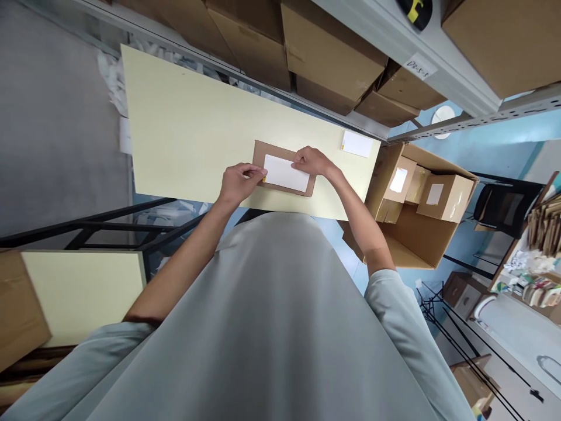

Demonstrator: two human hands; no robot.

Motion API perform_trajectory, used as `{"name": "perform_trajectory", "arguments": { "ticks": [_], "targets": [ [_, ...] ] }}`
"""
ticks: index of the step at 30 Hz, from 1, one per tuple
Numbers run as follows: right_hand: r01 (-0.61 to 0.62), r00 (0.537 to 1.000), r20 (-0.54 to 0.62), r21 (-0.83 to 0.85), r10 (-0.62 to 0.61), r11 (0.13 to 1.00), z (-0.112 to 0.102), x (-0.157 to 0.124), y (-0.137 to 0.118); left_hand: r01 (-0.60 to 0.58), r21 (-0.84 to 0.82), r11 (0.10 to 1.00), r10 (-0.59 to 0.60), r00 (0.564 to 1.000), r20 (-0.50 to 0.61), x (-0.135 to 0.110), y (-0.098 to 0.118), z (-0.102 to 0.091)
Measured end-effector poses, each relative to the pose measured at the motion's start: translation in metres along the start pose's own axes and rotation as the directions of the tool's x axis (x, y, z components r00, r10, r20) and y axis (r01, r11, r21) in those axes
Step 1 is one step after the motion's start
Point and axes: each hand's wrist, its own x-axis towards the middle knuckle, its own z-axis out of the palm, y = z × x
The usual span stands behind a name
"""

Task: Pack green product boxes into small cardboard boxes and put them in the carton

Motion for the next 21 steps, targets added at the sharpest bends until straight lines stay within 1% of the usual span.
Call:
{"name": "perform_trajectory", "arguments": {
  "ticks": [6, 12, 17, 21],
  "targets": [
    [0.011, 0.999, -0.043, -0.002, -0.011, 1.0, 0.006, 0.006, 0.004, 0.033, 0.002, 0.999, -0.033, 0.999, -0.014, 0.01, -0.004, 0.003],
    [-0.006, 0.998, -0.067, 0.011, 0.007, 1.0, 0.007, 0.003, 0.0, 0.038, -0.038, 0.999, -0.037, 0.999, 0.013, 0.015, -0.011, 0.005],
    [-0.033, 0.995, -0.095, -0.004, 0.033, 0.999, 0.011, 0.004, -0.003, 0.016, -0.042, 0.999, -0.016, 1.0, 0.002, 0.018, -0.016, 0.007],
    [-0.041, 0.991, -0.128, -0.023, 0.037, 0.999, 0.016, 0.005, -0.003, 0.0, -0.03, 1.0, -0.001, 1.0, -0.018, 0.018, -0.016, 0.007]
  ]
}}
